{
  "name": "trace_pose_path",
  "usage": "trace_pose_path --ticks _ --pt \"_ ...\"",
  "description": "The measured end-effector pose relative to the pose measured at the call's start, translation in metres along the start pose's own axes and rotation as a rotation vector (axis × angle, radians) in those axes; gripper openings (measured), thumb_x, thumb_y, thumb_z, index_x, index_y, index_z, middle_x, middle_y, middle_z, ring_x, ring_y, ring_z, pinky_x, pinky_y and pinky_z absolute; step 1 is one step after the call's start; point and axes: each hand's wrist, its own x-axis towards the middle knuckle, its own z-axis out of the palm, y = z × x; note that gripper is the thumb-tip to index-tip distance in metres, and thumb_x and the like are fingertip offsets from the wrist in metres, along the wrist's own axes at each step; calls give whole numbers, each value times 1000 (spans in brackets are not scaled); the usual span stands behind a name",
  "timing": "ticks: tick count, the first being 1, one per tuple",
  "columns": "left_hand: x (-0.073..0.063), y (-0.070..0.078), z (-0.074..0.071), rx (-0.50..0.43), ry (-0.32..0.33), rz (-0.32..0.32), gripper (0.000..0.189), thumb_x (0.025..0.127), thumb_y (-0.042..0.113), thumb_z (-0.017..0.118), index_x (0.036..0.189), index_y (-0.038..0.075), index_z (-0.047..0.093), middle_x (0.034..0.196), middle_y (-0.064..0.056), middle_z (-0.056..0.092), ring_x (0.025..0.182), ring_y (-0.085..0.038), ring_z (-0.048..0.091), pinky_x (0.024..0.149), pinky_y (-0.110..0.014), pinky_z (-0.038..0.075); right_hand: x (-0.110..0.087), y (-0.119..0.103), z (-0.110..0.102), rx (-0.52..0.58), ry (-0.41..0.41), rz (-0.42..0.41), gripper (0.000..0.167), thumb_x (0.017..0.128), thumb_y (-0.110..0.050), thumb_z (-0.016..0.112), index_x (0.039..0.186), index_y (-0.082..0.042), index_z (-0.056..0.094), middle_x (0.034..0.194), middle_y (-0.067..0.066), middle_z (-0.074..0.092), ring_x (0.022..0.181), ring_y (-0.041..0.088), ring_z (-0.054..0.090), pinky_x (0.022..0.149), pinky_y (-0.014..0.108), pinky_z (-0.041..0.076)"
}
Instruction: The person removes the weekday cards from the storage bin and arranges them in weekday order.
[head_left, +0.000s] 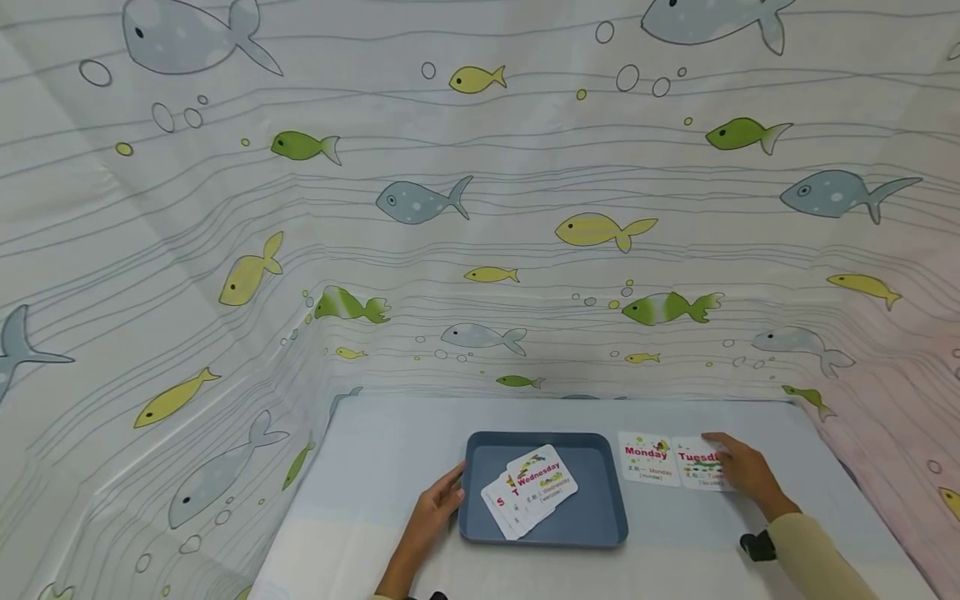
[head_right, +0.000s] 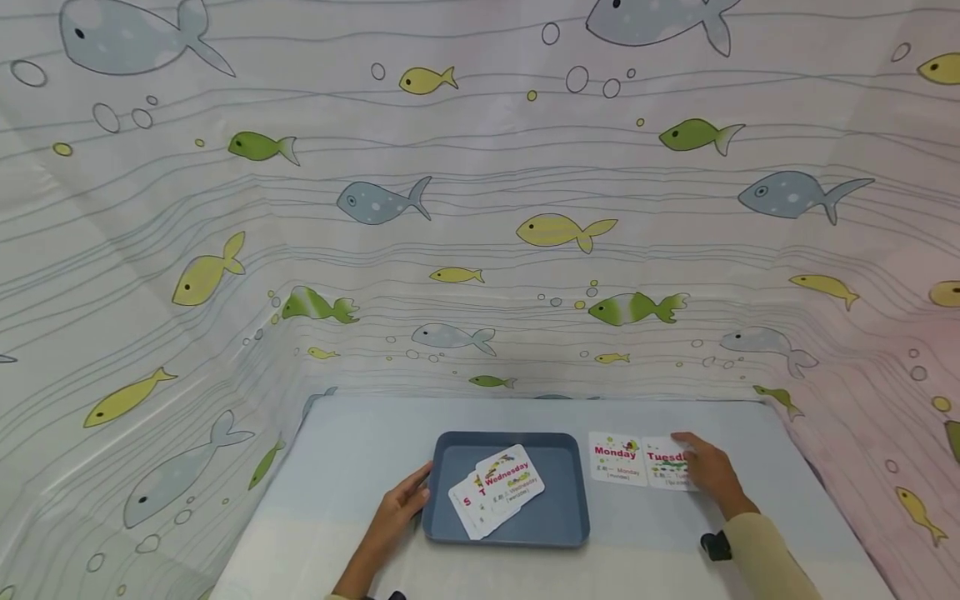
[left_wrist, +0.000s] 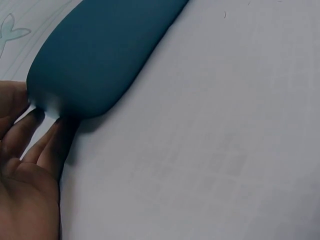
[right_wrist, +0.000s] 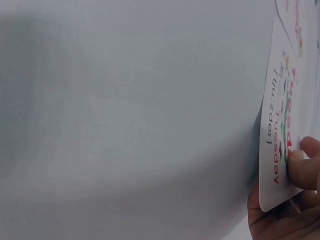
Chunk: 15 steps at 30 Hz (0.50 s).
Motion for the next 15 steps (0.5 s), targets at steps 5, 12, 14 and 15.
trace_pose_path --ticks 5,12,14,15 --pt "1 1 0 7 -5 9 55 102 26 57 150 5 42 158 -16 39 145 -40 36 105 -9 38 2 -3 0 -48 -10 4 44 99 -2 52 143 -2 46 125 34 53 92 33 52 79 48 46" --pt "3 -2 1 -7 -11 26 54 102 24 57 151 5 42 158 -17 38 145 -40 36 107 -12 39 -1 -9 -1 -77 -24 15 43 98 -10 60 139 -1 49 105 30 45 85 33 46 70 41 43" --pt "2 -2 0 4 -3 30 54 102 24 57 151 5 42 158 -18 39 144 -41 37 107 -13 40 0 -11 0 -88 -27 30 44 98 -13 62 139 -2 50 109 34 41 89 39 46 71 45 45" --pt "2 -2 -1 9 3 28 54 102 25 57 151 6 43 157 -17 39 144 -41 37 107 -14 40 1 -12 1 -91 -24 33 45 97 -13 63 139 -2 51 113 36 39 93 43 46 73 49 46"
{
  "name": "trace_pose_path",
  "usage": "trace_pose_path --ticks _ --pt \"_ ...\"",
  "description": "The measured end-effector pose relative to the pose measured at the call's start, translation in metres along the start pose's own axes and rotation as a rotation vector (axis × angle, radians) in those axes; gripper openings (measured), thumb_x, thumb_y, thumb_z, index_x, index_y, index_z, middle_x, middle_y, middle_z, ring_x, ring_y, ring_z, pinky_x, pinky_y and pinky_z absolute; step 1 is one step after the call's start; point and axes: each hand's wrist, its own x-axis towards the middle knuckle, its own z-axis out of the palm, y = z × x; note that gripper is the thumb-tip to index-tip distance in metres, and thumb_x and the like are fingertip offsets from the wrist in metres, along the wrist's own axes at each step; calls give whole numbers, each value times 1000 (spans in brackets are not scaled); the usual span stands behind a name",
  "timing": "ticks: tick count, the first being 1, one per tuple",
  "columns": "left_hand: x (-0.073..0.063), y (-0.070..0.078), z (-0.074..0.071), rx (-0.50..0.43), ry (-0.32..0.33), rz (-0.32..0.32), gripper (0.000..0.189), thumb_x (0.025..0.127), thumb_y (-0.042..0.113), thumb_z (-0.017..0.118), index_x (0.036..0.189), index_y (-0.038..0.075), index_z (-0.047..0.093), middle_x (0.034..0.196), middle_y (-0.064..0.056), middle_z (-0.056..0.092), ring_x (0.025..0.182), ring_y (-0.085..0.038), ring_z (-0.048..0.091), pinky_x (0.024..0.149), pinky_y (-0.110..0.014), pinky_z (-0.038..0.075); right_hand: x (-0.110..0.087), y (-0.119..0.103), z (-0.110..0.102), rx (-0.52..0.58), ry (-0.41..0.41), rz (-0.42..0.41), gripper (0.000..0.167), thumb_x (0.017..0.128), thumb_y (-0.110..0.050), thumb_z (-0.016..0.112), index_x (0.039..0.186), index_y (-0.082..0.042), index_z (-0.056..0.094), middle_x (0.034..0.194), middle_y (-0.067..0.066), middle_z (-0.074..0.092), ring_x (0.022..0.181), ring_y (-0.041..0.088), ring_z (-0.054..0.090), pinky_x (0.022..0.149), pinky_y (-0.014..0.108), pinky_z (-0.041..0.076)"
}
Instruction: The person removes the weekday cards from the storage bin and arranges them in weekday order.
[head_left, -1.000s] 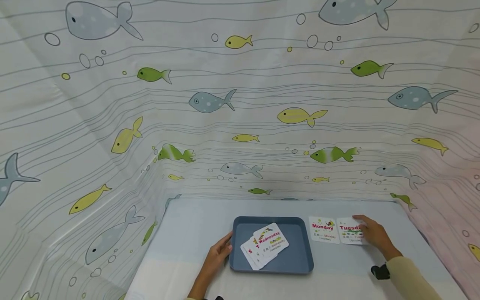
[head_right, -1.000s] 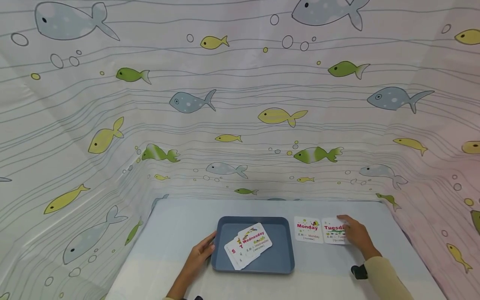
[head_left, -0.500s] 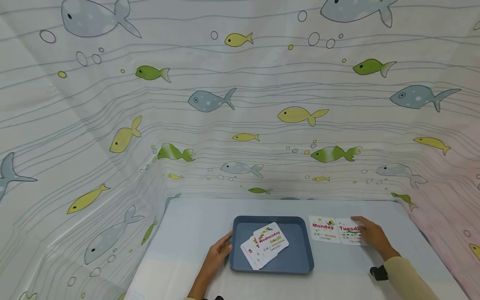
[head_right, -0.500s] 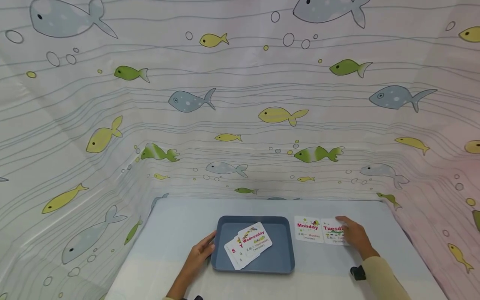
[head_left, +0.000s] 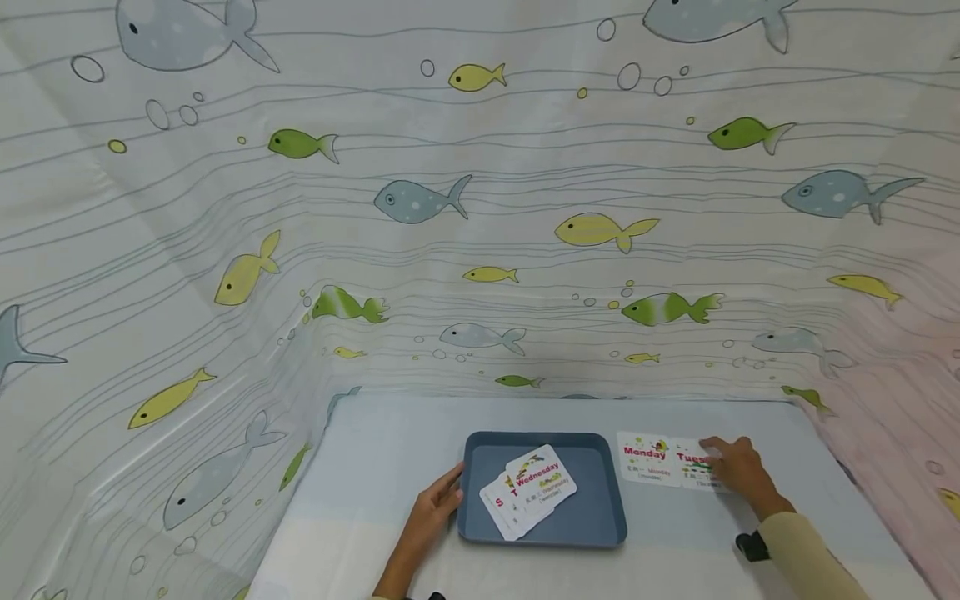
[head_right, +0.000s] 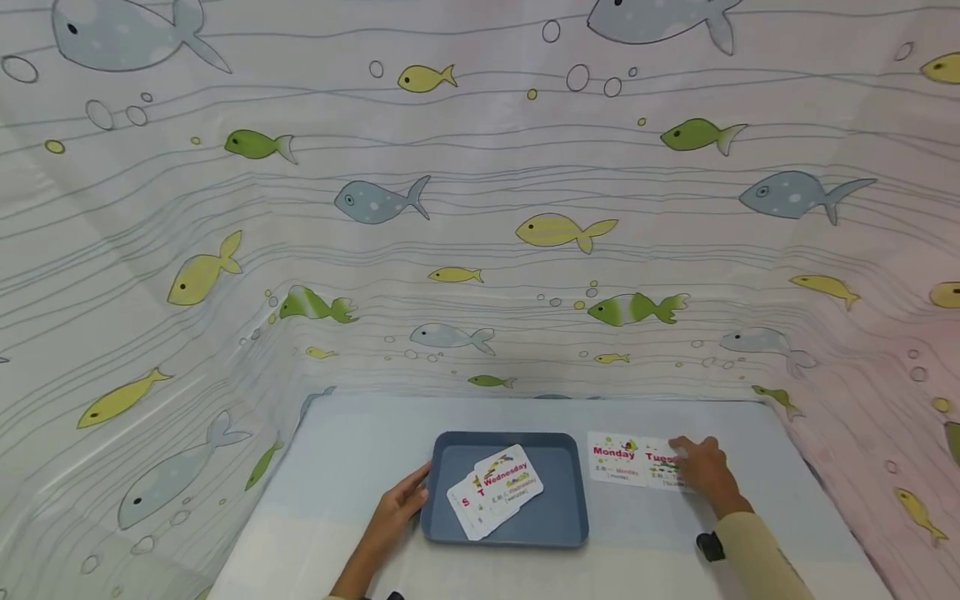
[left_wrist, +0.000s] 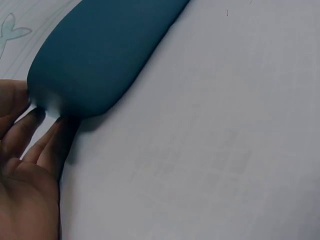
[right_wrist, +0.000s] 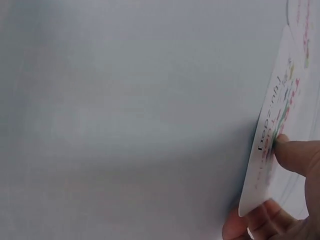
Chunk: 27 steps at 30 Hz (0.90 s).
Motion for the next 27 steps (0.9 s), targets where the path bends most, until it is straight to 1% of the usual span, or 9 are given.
trace_pose_path --ticks 3,4,6,10,13,15,18,22,27 --pt "0 1 0 12 20 -11 53 101 27 58 150 10 45 157 -14 41 144 -38 40 108 -16 41 0 0 0 -24 3 1 48 96 -18 66 140 -3 53 122 38 38 105 52 43 78 58 47" --pt "0 2 0 17 25 -10 53 101 27 59 150 11 46 157 -13 42 143 -37 40 109 -18 42 1 0 -1 -36 -2 -4 49 96 -21 66 140 -4 53 124 37 39 106 53 42 78 60 46" --pt "1 2 0 14 30 -16 52 101 27 59 149 13 47 157 -11 43 144 -36 41 108 -17 41 1 0 -3 -64 -16 -11 51 96 -24 67 141 -4 53 125 33 43 107 52 42 78 60 46" --pt "-1 1 4 -3 40 -32 52 100 27 60 149 13 47 156 -10 43 144 -36 40 113 -28 41 -3 2 -4 -106 -41 -27 58 95 -31 68 143 -5 51 123 28 49 102 47 45 77 58 48" --pt "-4 0 5 -6 44 -44 53 101 28 60 149 12 46 157 -11 42 145 -36 40 115 -38 38 -7 5 1 -92 -17 -35 61 94 -33 69 144 -4 50 128 30 48 106 49 44 80 60 47" --pt "-4 -1 5 -2 44 -47 53 101 28 59 150 11 46 157 -12 41 145 -37 39 115 -38 38 -9 8 5 -65 5 -45 63 93 -33 70 144 -2 50 133 32 46 110 51 42 84 62 45" --pt "-6 -1 5 -5 39 -54 54 101 27 58 150 9 44 158 -13 40 145 -37 38 115 -37 38 -11 12 9 -37 32 -61 68 92 -32 72 146 0 46 138 36 41 118 54 38 93 65 39" --pt "-7 0 5 -18 33 -59 55 101 28 59 151 9 44 158 -13 39 145 -37 38 114 -36 40 -13 13 9 -44 45 -94 74 92 -34 70 149 1 39 143 40 35 127 57 34 103 69 31" --pt "-5 2 5 6 42 -48 55 101 31 59 150 11 44 158 -11 41 146 -36 38 115 -38 38 -17 12 4 -12 29 -89 81 92 -40 68 150 5 33 145 42 28 129 62 28 104 76 30"
